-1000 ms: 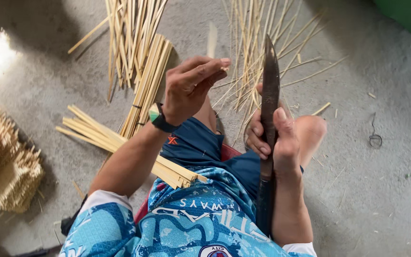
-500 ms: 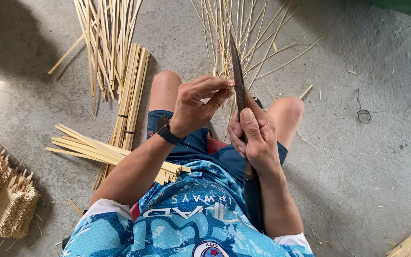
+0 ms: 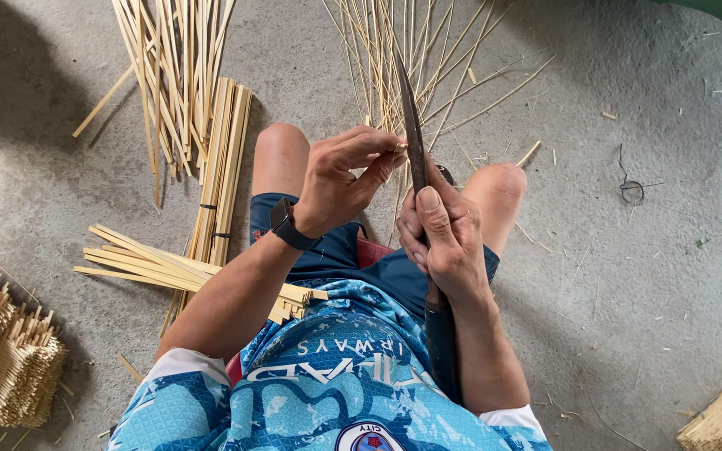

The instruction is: The person sits cross-legged and uses a knife to sharpen the ends of thin bamboo sticks. They pick up each stick, hold it against the blade, and scrape the tip to form a point, then place the finished stick into a pile on the floor.

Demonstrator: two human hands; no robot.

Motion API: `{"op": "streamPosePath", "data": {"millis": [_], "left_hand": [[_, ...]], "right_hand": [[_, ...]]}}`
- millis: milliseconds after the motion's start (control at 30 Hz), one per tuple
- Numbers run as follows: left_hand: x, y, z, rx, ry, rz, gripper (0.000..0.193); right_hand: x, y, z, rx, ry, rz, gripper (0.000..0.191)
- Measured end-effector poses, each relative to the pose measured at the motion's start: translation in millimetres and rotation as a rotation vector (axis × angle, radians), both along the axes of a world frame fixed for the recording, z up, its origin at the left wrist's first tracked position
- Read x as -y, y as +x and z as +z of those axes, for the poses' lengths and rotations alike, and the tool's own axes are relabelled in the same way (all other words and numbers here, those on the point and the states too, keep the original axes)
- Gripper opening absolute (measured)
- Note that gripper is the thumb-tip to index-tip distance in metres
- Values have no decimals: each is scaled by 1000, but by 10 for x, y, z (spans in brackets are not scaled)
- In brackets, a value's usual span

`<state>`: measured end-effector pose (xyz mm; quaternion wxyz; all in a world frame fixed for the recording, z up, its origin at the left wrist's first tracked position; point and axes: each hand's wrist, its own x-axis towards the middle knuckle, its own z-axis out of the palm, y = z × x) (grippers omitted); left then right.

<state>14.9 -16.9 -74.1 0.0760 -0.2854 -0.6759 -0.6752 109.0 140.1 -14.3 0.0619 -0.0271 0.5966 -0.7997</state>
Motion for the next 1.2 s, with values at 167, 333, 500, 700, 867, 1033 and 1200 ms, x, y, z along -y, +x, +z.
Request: {"op": "streamPosePath", "data": {"millis": [167,333,500,700,867,1033,1200], "left_hand": [[-19,-49,10,-45,-56,18,17],[-73,-129,-23,-131,-156,7,16],[-141,-150,-76,-189,-178,-43,13],[-124,-103,-95,-144,-151,-46,11],[-5,-97,-77,-25,-12,-10,14],[12,-60,-32,-41,-34,25,16],[56,-2,101,-65,-16,48,14]], "right_hand": [[-7,-23,-18,41,-56,-23,49],[-68,-31,-57,56,-177,-80,47],[-131,-34,-164,118,-248,-137,48],[-259,20,-367,134,-274,-136,36],[-393,-3,-319,234,-418,-94,55],[-175,28,-79,57,-184,-62,48],[36,-14,17,162,-188,-66,56]]}}
